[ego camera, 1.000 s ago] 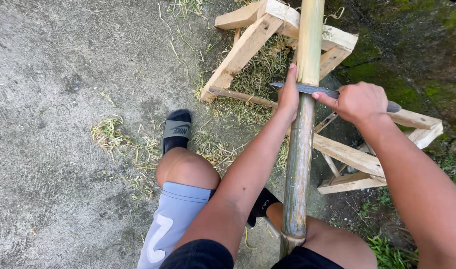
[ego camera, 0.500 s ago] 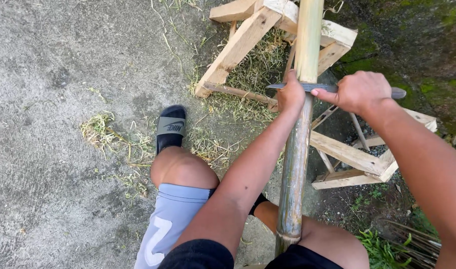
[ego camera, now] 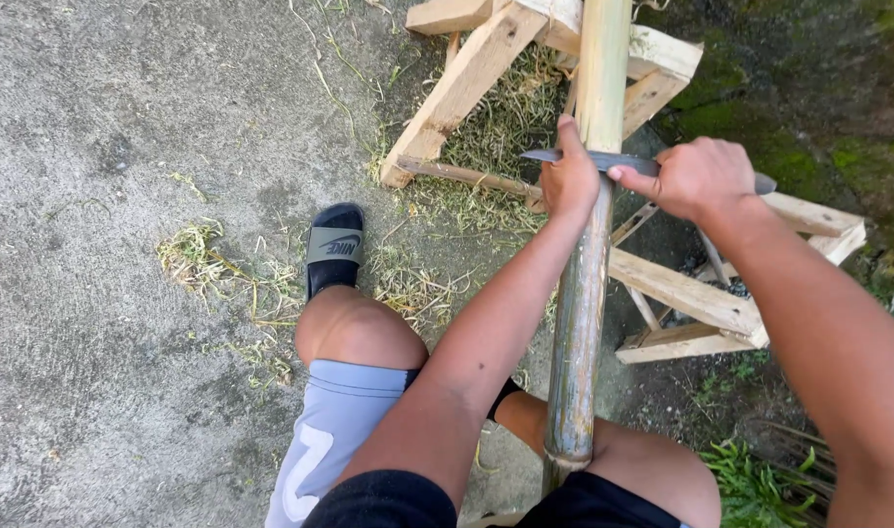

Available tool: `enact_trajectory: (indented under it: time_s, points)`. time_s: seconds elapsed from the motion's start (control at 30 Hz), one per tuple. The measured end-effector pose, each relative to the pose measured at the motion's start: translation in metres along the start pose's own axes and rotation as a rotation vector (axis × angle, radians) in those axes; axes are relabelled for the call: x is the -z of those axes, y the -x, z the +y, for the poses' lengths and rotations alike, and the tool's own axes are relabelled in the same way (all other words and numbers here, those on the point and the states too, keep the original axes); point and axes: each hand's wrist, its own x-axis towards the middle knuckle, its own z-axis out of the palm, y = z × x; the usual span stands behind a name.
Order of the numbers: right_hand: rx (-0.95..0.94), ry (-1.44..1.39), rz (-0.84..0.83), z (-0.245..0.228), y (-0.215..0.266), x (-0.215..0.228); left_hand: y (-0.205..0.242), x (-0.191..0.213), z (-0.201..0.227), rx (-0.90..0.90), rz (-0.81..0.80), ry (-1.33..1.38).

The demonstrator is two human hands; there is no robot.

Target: Scraping the outer green layer off a bamboo pole using a knife.

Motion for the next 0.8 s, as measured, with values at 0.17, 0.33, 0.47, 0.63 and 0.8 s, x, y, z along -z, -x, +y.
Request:
enact_trajectory:
  time_s: [0.17, 0.33, 0.47, 0.63, 0.8]
  points:
    - [-0.018, 0.142, -0.065, -0.007, 0.009, 0.029, -0.002, 0.003, 0.0, 0.045, -0.146, 0.08]
    - [-0.027, 0.148, -0.116, -0.009, 0.011, 0.022, 0.0, 0.005, -0.002, 0.023, -0.079, 0.087]
    - [-0.043, 0.091, -0.074, -0.006, 0.01, 0.018, 0.003, 0.003, 0.0, -0.029, -0.078, 0.097]
    - [-0.032, 0.113, -0.164, -0.009, 0.002, 0.027, -0.001, 0.001, 0.001, -0.041, -0.063, 0.074]
    - [-0.086, 0.112, -0.219, -0.023, 0.013, 0.033, -0.019, -0.006, -0.007, 0.051, -0.04, 0.037]
